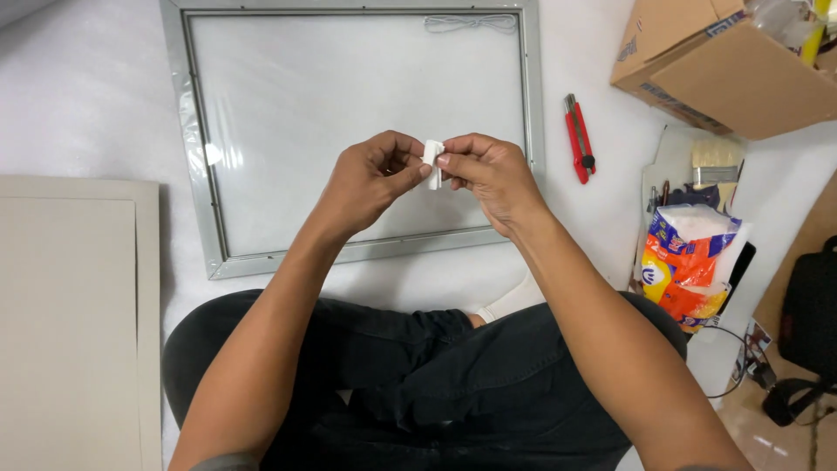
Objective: Preparing a picture frame by removing the backing, cleaning the surface, and applying adhesive strips
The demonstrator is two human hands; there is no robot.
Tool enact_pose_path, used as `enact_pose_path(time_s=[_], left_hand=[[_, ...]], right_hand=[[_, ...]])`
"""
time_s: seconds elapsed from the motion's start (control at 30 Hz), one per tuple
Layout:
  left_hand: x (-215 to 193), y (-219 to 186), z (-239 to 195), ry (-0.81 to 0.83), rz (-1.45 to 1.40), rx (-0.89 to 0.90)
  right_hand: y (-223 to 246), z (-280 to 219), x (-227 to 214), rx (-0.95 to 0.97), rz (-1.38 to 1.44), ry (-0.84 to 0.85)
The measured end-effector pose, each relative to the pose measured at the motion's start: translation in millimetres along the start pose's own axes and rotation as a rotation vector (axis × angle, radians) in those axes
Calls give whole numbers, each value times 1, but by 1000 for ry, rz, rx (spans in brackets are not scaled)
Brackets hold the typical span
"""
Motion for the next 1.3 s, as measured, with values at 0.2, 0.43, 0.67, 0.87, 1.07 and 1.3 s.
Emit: enact_pose_path(time_s=[0.2, 0.43, 0.67, 0.87, 1.07, 1.3], left_hand=[[-6, 12, 2, -50, 99, -29], [-18, 50, -20, 61, 1007, -272], [7, 91, -28, 176, 1116, -91], [44, 71, -22, 152, 1055, 13], [109, 81, 7, 236, 1140, 70], [168, 81, 33, 212, 1098, 121]], right_hand=[[9, 0, 5, -8, -166, 70], [65, -3, -29, -164, -230, -62], [104, -19, -55, -271, -85, -120], [120, -28, -68, -366, 43, -94], [132, -35, -84, -388, 159, -146], [141, -41, -100, -422, 270, -175]])
Point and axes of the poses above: each hand's wrist, its own z-axis towards the middle knuckle, its own x-axis out of the palm, y = z × x, the point moved 9 cm from there along z, towards the middle knuckle, and after that the axes turned 5 degrees about -x, right-handed, at the moved point
